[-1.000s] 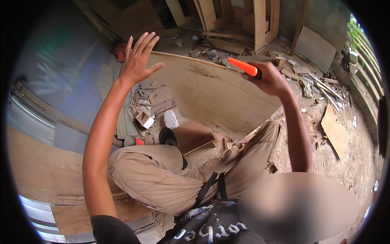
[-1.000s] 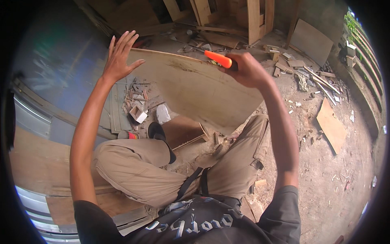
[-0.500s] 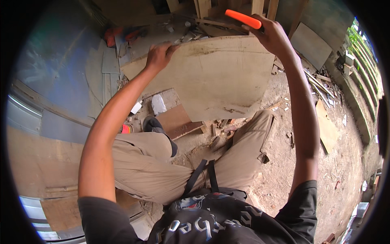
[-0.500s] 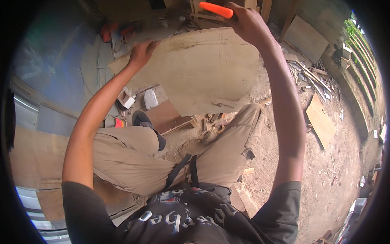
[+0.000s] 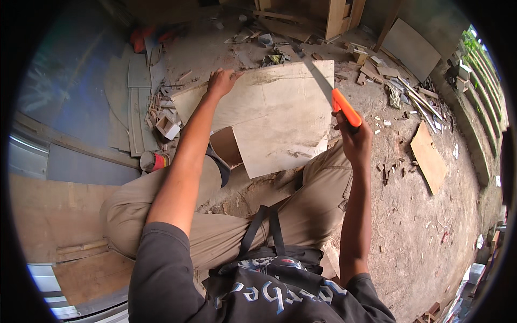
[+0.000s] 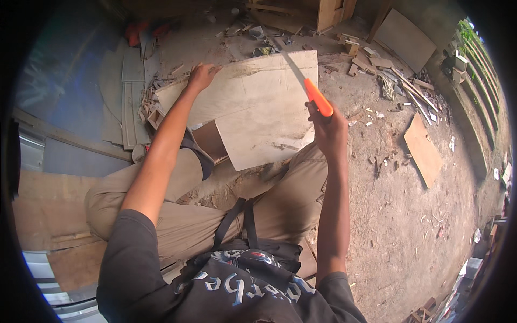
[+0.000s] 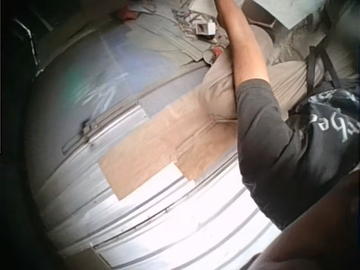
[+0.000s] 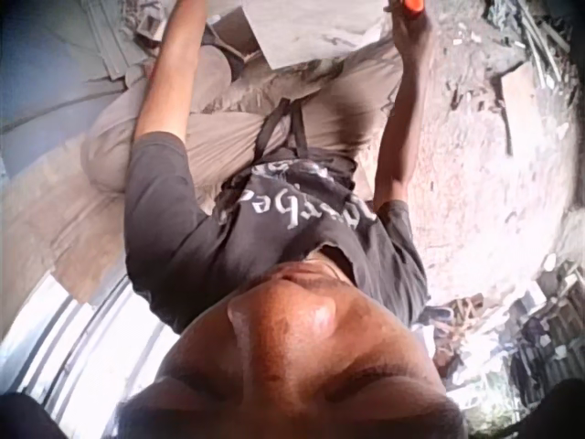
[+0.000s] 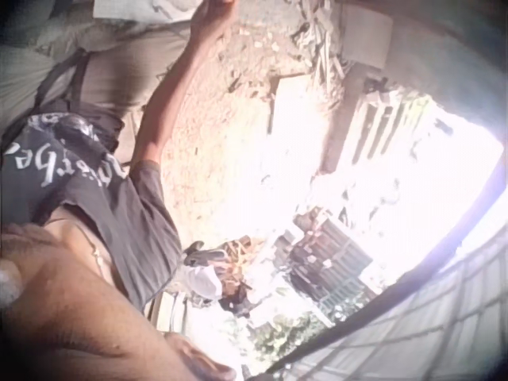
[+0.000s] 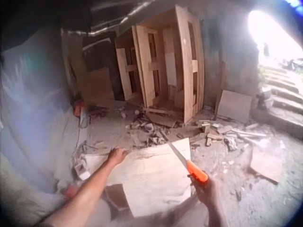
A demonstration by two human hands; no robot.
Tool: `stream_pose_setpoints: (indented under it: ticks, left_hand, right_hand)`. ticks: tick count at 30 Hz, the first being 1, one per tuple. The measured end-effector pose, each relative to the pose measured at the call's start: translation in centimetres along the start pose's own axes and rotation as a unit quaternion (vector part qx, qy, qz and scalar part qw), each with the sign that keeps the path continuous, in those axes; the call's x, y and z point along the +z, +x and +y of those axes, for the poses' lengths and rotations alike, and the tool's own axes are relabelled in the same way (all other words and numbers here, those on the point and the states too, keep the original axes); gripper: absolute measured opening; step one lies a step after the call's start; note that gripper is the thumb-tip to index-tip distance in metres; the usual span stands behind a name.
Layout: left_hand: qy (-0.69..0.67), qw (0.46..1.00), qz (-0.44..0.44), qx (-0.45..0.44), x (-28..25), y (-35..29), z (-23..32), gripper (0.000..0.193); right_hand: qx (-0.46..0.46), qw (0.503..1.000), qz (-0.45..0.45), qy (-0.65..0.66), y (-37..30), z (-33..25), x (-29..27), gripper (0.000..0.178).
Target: The person positions a rectangular piece of plywood on a makeshift workbench, then uses a hand saw to cut it into two pieces. After completing the cut, the person lifts the separated pieces and places them aside.
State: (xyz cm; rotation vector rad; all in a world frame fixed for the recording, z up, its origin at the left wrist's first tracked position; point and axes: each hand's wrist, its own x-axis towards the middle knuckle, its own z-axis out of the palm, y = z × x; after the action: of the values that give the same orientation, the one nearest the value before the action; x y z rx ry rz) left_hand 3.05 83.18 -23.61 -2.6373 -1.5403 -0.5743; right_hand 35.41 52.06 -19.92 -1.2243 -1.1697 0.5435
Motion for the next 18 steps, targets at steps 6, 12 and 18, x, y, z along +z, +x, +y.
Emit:
stream_pose_setpoints:
  ticks: [6,12,18]
  left_hand:
    - [0.048,0.996,-0.032,-0.061,2.3,-5.0,-3.8,0.048]
    - [0.067,0.991,-0.035,-0.114,4.4,-8.2,-7.8,0.051]
    - [0.075,0.983,-0.079,-0.149,7.5,-7.7,-8.7,0.043]
  right_hand:
    - [0.042,0.999,-0.009,-0.024,-3.4,3.6,2.6,0.023]
    - [0.112,0.993,0.017,0.035,-6.9,3.2,7.2,0.019]
    - [0.120,0.992,-0.028,-0.027,-9.2,4.9,10.0,0.018]
